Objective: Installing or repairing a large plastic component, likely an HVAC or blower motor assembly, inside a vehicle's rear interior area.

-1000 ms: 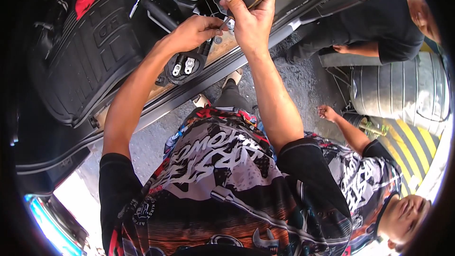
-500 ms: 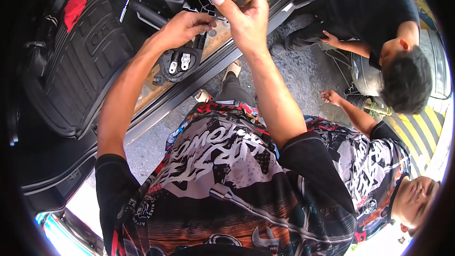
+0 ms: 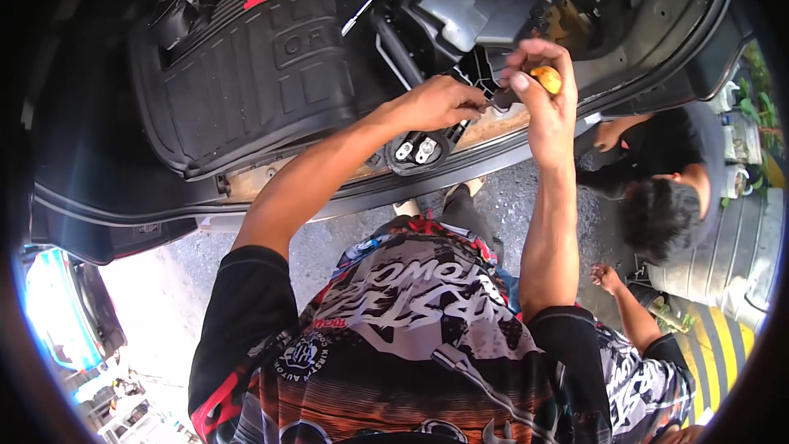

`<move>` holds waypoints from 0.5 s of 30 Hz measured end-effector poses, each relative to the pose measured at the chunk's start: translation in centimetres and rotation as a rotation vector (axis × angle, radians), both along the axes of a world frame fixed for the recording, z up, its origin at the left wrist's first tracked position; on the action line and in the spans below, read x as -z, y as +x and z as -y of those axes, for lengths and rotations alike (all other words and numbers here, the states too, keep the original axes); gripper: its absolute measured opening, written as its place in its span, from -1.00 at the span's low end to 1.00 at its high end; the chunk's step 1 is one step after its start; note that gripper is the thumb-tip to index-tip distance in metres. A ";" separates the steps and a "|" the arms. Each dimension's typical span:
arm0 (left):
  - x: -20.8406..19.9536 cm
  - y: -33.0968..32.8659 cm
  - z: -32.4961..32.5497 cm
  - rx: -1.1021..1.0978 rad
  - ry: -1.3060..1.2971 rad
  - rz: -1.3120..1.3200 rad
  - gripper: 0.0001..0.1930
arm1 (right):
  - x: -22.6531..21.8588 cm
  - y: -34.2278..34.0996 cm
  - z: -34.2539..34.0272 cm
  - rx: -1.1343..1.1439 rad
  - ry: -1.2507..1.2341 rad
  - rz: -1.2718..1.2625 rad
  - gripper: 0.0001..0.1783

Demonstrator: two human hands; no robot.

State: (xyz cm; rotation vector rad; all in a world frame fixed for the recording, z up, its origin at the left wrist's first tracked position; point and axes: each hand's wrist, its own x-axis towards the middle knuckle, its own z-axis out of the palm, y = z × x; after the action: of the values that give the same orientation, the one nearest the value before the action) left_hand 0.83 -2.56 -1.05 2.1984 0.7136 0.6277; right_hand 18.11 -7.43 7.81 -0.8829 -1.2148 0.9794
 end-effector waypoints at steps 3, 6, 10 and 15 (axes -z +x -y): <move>0.5 -0.6 -0.1 -0.098 0.045 -0.020 -0.78 | -6.2 1.0 0.7 0.155 -0.015 0.960 -0.51; 0.2 -1.1 -0.5 -0.095 0.036 -0.002 -0.77 | -9.6 0.3 0.3 0.072 -0.081 1.406 -0.56; -1.3 -0.9 -0.9 -0.084 -0.117 -0.056 -0.77 | -9.6 1.0 -0.4 -0.030 -0.066 1.339 -0.59; -5.5 0.7 -1.2 0.096 -0.293 0.234 -0.48 | -9.3 3.7 -0.8 -0.256 0.138 1.299 -0.74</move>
State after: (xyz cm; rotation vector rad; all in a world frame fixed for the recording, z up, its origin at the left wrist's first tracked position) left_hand 1.50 -1.37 4.48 1.8421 0.5368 0.6719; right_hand 21.79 -6.63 17.09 -1.3153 -2.4916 0.4152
